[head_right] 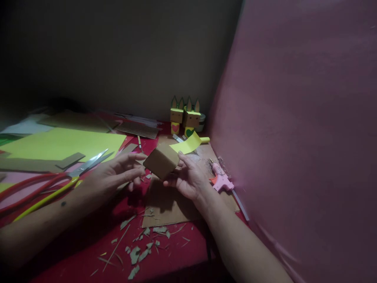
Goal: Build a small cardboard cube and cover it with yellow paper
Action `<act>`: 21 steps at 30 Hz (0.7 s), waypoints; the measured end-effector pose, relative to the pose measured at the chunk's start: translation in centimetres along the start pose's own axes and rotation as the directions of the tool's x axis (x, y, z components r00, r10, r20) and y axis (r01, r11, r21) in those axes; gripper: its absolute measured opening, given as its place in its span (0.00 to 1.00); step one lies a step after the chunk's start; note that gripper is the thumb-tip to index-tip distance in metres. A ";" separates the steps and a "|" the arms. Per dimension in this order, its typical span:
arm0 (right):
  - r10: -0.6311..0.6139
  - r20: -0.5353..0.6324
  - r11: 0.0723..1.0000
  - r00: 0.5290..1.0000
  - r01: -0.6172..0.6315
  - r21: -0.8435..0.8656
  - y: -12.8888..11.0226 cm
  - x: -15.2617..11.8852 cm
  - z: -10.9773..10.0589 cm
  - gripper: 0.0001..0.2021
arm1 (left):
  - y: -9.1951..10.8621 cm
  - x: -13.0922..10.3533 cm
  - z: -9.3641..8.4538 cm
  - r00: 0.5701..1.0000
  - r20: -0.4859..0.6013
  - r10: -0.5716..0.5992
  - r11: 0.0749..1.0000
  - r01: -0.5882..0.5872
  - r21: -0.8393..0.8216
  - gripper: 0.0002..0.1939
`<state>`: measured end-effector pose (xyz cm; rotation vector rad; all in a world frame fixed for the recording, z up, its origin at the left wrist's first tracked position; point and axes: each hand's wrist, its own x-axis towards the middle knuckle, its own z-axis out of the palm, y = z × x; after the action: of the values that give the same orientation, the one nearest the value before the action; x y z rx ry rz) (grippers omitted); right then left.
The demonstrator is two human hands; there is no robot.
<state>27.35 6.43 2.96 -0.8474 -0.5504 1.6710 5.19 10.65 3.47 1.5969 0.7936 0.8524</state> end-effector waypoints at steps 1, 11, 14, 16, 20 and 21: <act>-0.022 0.025 1.000 0.999 0.023 -0.018 0.1 -0.1 0.0 0.15 | 0.2 -0.1 0.0 1.000 0.002 0.007 1.000 -0.007 -0.010 0.26; -0.024 0.343 0.973 0.939 0.100 -0.208 0.8 -1.4 0.5 0.26 | 0.5 -0.3 0.1 0.998 -0.032 0.051 0.996 -0.053 -0.065 0.16; -0.036 0.327 0.968 0.945 0.115 -0.225 0.9 -1.4 0.4 0.27 | 0.7 -0.4 0.2 0.999 0.012 0.046 0.999 -0.046 -0.026 0.13; -0.018 0.314 0.964 0.949 0.100 -0.247 0.9 -1.4 0.2 0.27 | 0.9 -0.4 0.2 1.000 0.015 0.026 0.999 -0.026 -0.026 0.15; -0.028 0.298 0.953 0.954 0.116 -0.281 0.9 -1.4 0.2 0.25 | 0.8 -0.6 0.2 0.996 -0.032 -0.078 0.994 0.075 -0.079 0.26; -0.076 0.285 0.948 0.955 0.158 -0.277 1.0 -1.4 0.3 0.25 | 0.8 -0.7 0.2 0.996 -0.024 -0.090 0.992 0.088 -0.096 0.30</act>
<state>26.66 4.83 2.78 -0.7839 -1.0450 1.6258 5.06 9.86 4.12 1.4586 0.8267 0.8380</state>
